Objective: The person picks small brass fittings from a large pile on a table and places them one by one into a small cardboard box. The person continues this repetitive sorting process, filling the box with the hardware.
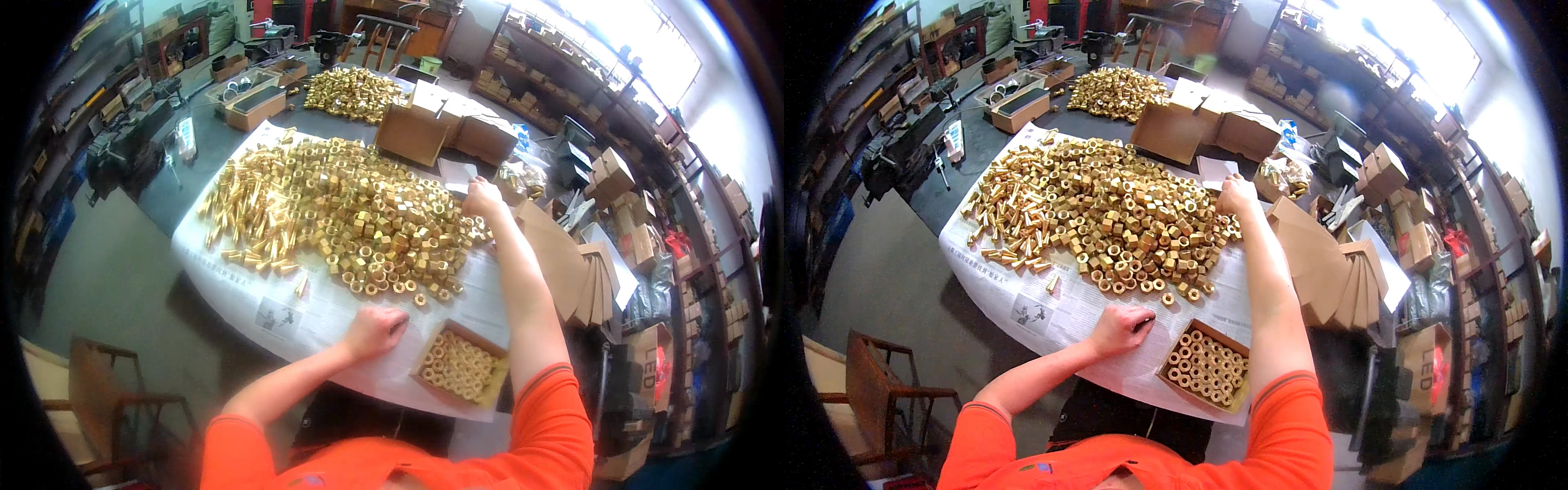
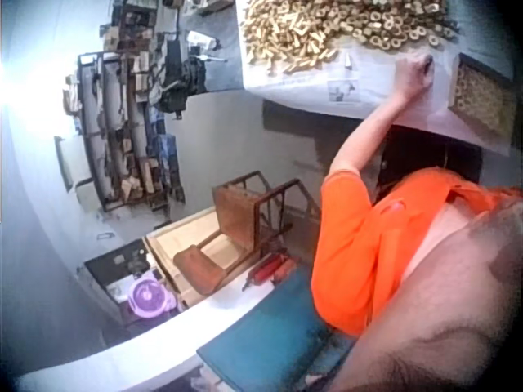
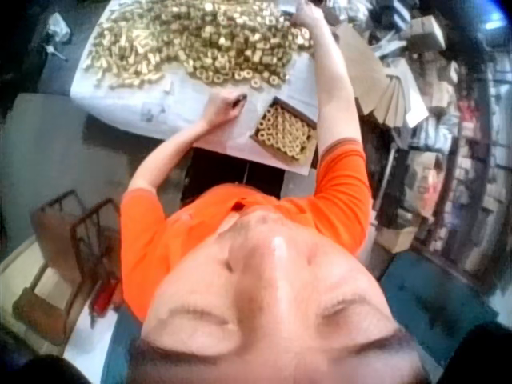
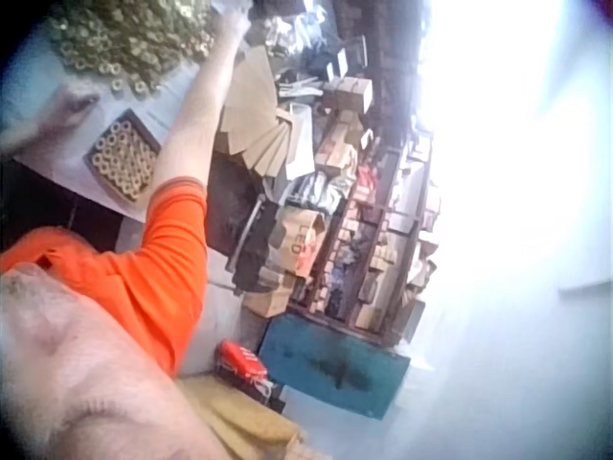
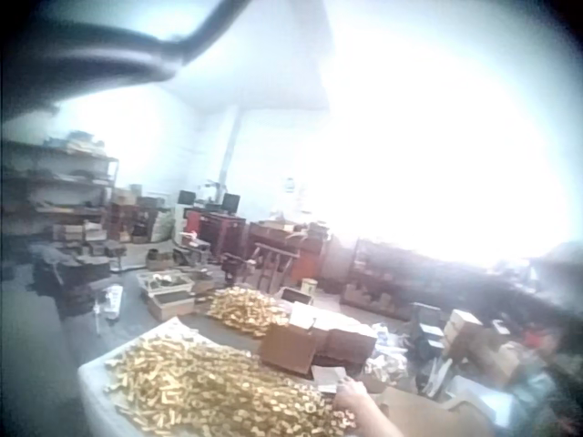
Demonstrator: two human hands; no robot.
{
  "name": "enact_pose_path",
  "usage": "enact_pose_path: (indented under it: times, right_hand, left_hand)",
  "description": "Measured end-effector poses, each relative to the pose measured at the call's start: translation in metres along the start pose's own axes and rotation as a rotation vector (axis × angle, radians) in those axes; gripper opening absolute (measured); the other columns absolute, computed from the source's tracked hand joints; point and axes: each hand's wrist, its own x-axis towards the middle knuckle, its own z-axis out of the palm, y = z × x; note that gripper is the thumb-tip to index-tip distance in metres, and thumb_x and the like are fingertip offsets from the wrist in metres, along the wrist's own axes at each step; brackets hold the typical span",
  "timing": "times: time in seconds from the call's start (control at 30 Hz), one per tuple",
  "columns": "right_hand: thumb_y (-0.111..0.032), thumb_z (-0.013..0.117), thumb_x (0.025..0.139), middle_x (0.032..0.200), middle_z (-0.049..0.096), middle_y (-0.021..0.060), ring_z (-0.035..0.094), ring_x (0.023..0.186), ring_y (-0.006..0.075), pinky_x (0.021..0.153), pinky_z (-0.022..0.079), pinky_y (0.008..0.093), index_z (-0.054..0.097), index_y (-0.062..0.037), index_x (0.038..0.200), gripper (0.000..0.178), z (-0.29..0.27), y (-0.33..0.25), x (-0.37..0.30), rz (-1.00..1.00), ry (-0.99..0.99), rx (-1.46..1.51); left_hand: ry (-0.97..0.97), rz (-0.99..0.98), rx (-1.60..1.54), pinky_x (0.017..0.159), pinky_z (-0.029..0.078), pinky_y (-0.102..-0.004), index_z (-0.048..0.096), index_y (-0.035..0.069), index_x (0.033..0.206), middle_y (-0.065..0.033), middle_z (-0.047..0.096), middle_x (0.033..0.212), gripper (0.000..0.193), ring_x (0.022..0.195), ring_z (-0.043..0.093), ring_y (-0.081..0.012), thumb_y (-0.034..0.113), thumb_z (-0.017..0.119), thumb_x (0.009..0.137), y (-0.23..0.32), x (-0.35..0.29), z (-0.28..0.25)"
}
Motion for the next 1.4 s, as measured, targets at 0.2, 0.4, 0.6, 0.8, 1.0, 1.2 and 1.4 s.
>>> enact_pose_path:
  times: [0.2, 0.4, 0.6, 0.8, 1.0, 1.2, 1.4]
  right_hand:
    - [-0.027, 0.073, 0.061, 0.102, 0.07, 0.0154, 0.067, 0.098, 0.026, 0.087, 0.053, 0.0339, 0.071, -0.0041, 0.093, 0.04, -0.004, 0.001, 0.007, 0.032, -0.182, 0.077]
    - [-0.025, 0.075, 0.058, 0.091, 0.071, 0.0169, 0.069, 0.09, 0.0272, 0.081, 0.055, 0.0343, 0.073, -0.0032, 0.077, 0.029, -0.035, -0.013, -0.006, 0.111, -0.034, 0.346]
    - [-0.024, 0.074, 0.06, 0.091, 0.069, 0.0207, 0.067, 0.093, 0.0297, 0.082, 0.053, 0.0362, 0.072, -0.0006, 0.084, 0.034, -0.04, -0.007, -0.03, 0.147, 0.066, 0.318]
    - [-0.022, 0.071, 0.058, 0.087, 0.069, 0.0214, 0.068, 0.088, 0.0304, 0.08, 0.053, 0.0359, 0.071, 0.002, 0.083, 0.035, -0.043, -0.011, -0.044, 0.154, 0.124, 0.471]
    - [-0.025, 0.073, 0.057, 0.101, 0.067, 0.0206, 0.065, 0.096, 0.0302, 0.082, 0.051, 0.0336, 0.074, -0.0021, 0.086, 0.037, -0.052, -0.01, -0.06, 0.161, 0.191, 0.629]
    - [-0.001, 0.052, 0.066, 0.109, 0.065, 0.0109, 0.06, 0.096, 0.0168, 0.084, 0.047, 0.024, 0.071, 0.0023, 0.103, 0.042, -0.055, -0.026, -0.134, -0.206, 0.186, 1.377]
    - [0.011, 0.046, 0.061, 0.116, 0.059, 0.0126, 0.057, 0.111, 0.0236, 0.098, 0.045, 0.029, 0.067, 0.004, 0.108, 0.052, -0.055, -0.087, -0.235, -0.434, 0.254, 1.443]
  left_hand:
    - [-0.009, -0.003, 0.022, 0.06, 0.05, -0.0387, 0.066, 0.004, 0.088, -0.0128, 0.067, 0.079, 0.012, 0.069, 0.065, -0.0297, 0.012, 0.067, 0.08, -0.002, -0.001, 0.002]
    - [0.025, -0.051, 0.017, 0.059, 0.05, -0.0381, 0.067, 0.003, 0.088, -0.0136, 0.067, 0.08, 0.012, 0.068, 0.065, -0.0304, 0.012, 0.067, 0.08, 0.001, -0.002, -0.003]
    - [0.061, -0.019, -0.009, 0.058, 0.05, -0.0387, 0.068, 0.004, 0.087, -0.0138, 0.067, 0.08, 0.011, 0.067, 0.064, -0.0317, 0.012, 0.067, 0.08, 0.004, 0.0, 0.003]
    - [0.046, -0.047, 0.002, 0.06, 0.05, -0.0396, 0.068, 0.003, 0.086, -0.0142, 0.067, 0.08, 0.012, 0.068, 0.064, -0.0324, 0.014, 0.066, 0.081, 0.003, -0.001, 0.0]
    - [0.106, -0.016, -0.016, 0.058, 0.05, -0.038, 0.068, 0.003, 0.087, -0.015, 0.066, 0.08, 0.013, 0.065, 0.064, -0.0316, 0.014, 0.068, 0.08, 0.001, -0.001, 0.004]
    - [0.131, -0.214, -0.442, 0.058, 0.049, -0.0318, 0.069, 0.0, 0.101, -0.0128, 0.069, 0.079, 0.02, 0.062, 0.062, -0.0162, 0.011, 0.066, 0.085, -0.005, 0.01, -0.008]
    - [0.109, -0.334, -1.024, 0.078, 0.055, -0.028, 0.042, -0.006, 0.135, -0.0155, 0.061, 0.117, 0.049, 0.098, 0.063, -0.0171, 0.013, 0.06, 0.094, 0.035, 0.056, -0.051]
